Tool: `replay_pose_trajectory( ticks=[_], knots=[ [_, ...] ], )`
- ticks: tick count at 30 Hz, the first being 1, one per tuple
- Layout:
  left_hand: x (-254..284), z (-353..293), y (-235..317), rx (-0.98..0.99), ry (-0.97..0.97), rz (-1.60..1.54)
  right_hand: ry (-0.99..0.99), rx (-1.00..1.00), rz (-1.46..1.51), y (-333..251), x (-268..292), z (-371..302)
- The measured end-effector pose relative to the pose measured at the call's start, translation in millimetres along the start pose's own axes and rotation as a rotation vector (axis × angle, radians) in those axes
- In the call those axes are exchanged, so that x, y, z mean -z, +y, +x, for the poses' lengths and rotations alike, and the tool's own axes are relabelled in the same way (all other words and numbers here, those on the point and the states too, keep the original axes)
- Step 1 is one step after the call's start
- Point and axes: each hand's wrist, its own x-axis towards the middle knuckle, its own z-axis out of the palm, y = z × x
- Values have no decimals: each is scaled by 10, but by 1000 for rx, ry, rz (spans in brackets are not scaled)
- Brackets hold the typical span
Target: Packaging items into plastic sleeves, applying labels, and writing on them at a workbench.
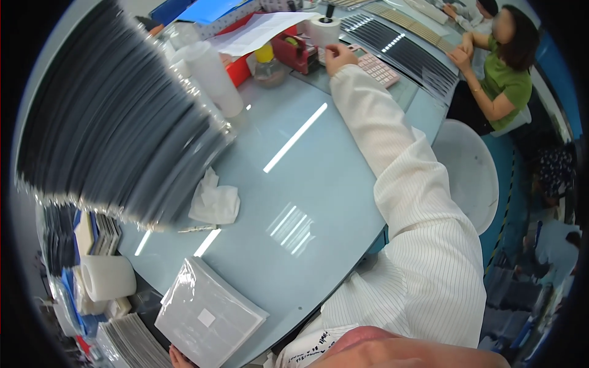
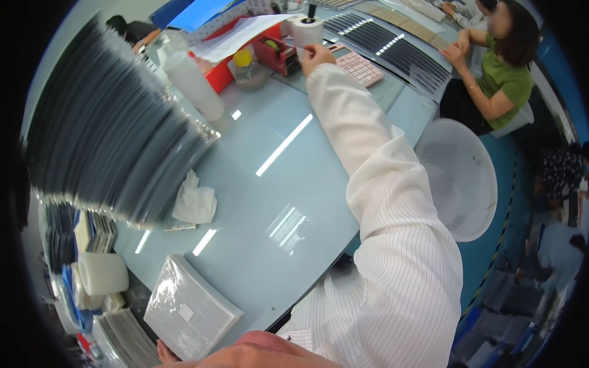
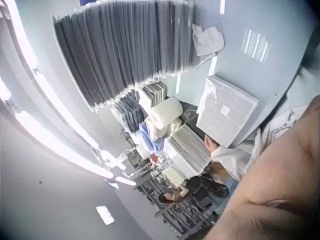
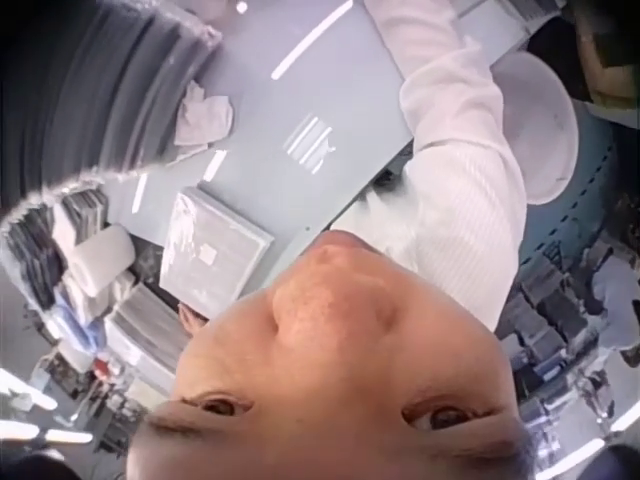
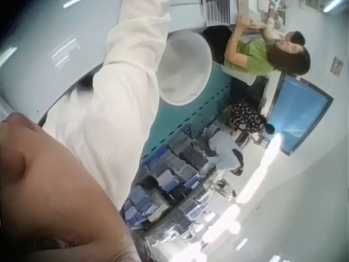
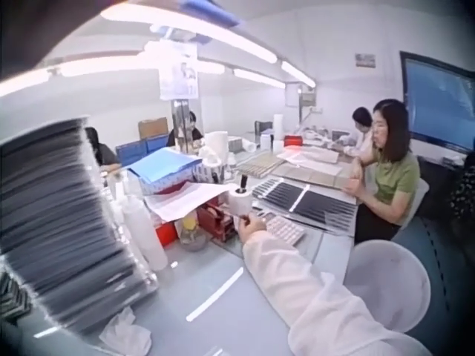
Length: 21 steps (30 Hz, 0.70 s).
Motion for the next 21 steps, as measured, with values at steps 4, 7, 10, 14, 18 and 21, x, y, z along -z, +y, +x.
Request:
replay_pose_trajectory(
  ticks=[4, 7, 10, 14, 18, 21],
  knots=[
    [224, 472, -283, -158, 31, 351, -68, 0, -9, -37, 60, -36],
    [612, 1077, -630, -224, 37, 440, -56, 48, -68, -58, 66, -47],
    [1024, 1534, -828, -353, -3, 476, -37, 38, -8, -167, -2, -39],
    [560, 1226, -701, -369, 0, 470, 191, 297, 48, -217, -53, 231],
    [376, 643, -242, -166, 32, 58, 248, 309, 42, -465, -287, 1085],
    [265, 520, -145, 5, 104, 57, -75, 127, -80, -350, -540, 1866]
  ],
)
